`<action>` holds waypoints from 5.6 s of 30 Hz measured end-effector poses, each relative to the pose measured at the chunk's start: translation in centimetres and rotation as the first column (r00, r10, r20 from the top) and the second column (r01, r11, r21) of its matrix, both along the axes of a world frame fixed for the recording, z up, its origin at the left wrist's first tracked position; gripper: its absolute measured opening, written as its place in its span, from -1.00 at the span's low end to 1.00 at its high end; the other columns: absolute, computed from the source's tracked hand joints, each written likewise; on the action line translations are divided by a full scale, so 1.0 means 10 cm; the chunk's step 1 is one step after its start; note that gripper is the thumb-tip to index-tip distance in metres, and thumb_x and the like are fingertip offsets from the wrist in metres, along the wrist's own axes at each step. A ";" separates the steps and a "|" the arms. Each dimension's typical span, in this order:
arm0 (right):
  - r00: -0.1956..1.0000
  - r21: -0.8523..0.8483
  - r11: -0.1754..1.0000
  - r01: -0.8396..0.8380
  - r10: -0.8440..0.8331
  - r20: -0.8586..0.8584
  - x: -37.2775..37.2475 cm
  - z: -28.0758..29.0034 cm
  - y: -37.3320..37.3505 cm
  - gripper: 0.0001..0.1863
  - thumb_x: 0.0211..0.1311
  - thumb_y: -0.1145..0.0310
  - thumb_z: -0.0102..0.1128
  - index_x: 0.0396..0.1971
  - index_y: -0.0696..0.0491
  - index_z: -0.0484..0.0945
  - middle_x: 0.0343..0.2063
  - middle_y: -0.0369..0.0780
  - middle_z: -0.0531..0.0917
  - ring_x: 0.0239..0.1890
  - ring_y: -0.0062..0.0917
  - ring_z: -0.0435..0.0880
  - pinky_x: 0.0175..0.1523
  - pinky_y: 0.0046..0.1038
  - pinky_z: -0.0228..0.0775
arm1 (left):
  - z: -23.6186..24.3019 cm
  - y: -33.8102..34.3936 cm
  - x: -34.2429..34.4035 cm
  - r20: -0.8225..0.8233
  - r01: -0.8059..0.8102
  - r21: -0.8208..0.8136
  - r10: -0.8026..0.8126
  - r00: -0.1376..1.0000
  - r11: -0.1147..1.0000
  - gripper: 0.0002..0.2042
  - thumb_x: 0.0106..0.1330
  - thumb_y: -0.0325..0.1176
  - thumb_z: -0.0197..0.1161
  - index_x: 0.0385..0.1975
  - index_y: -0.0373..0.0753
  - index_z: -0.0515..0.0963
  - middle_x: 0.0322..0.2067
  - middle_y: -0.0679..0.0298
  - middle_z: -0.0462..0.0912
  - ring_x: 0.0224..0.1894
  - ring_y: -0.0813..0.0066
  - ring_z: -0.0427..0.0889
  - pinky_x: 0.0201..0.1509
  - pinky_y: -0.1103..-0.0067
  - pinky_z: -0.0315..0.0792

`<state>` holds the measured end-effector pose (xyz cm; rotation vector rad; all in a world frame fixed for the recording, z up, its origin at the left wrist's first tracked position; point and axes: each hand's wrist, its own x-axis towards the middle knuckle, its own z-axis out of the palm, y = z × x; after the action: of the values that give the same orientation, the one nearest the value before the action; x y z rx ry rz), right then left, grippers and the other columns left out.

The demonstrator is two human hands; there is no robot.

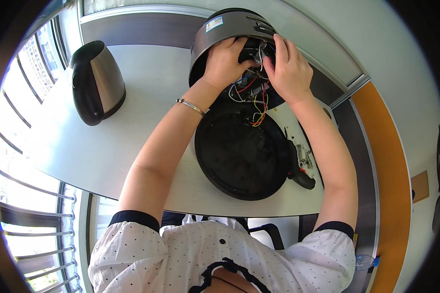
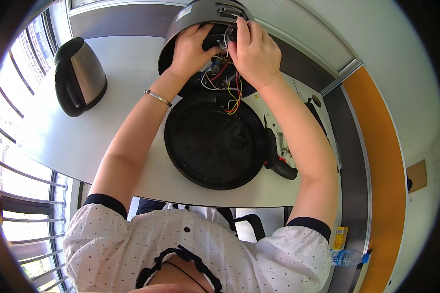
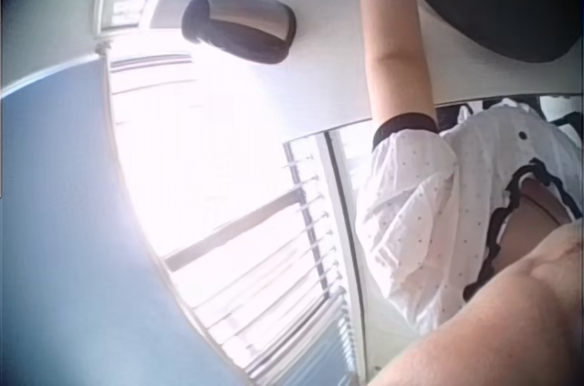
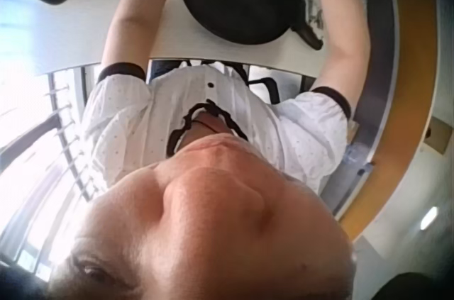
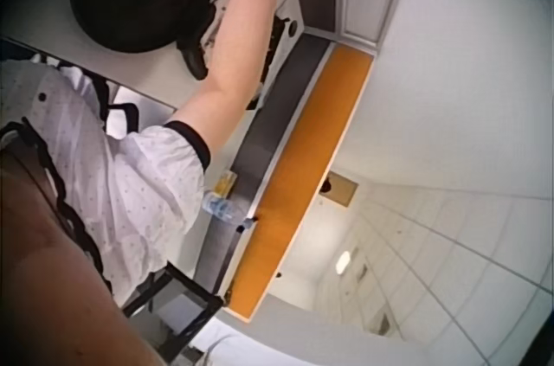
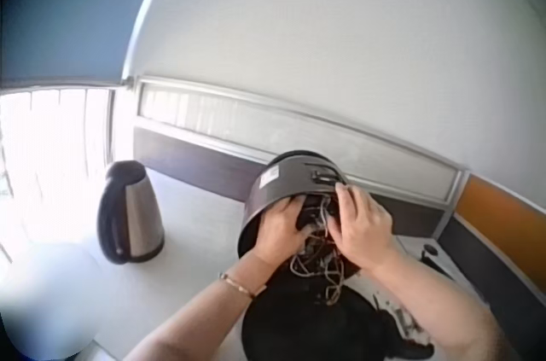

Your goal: The person works on the internal wiring of a disassembled appliance, connecting wires and using a heat gun to apply heat to components. The person handles wires and a heat gun while adjusting parts inside the device.

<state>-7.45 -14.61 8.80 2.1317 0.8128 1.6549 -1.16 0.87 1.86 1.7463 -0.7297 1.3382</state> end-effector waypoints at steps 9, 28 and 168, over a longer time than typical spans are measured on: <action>1.000 0.021 1.000 0.015 -0.015 0.022 0.00 -0.03 -0.03 -0.45 -0.09 0.29 0.32 -0.04 0.14 0.42 -0.28 -0.24 0.52 -0.34 -0.43 0.61 -0.35 -0.52 0.53 | 0.00 0.02 0.00 -0.097 -0.079 0.097 0.089 0.991 0.992 -0.32 -0.22 -0.05 0.51 0.01 -0.08 0.48 -0.12 0.07 0.52 -0.02 0.02 0.49 0.04 0.26 0.40; 0.995 0.038 0.999 -0.026 0.022 0.092 0.03 -0.03 0.00 -0.43 -0.16 0.22 0.35 -0.06 0.06 0.44 -0.31 -0.28 0.52 -0.41 -0.47 0.59 -0.44 -0.52 0.50 | 0.04 0.06 -0.01 -0.223 -0.082 0.097 0.102 0.969 0.992 -0.19 -0.28 -0.06 0.52 0.06 -0.28 0.38 -0.07 -0.04 0.52 0.01 0.01 0.49 0.07 0.26 0.38; 0.424 0.464 0.512 -0.723 0.859 -0.286 -1.57 0.11 -0.03 -0.60 -0.04 0.46 0.28 -0.11 -0.08 0.56 -0.12 -0.23 0.49 -0.09 -0.44 0.50 -0.08 -0.38 0.44 | -0.08 0.09 0.15 -0.088 -0.016 0.019 0.018 0.996 1.000 -0.19 -0.34 -0.13 0.60 0.01 -0.33 0.43 -0.11 -0.04 0.57 -0.04 -0.01 0.55 0.07 0.30 0.42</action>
<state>-23.13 -14.89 9.87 2.6005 2.2008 1.6384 0.35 1.72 1.05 1.8175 -0.6811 1.2612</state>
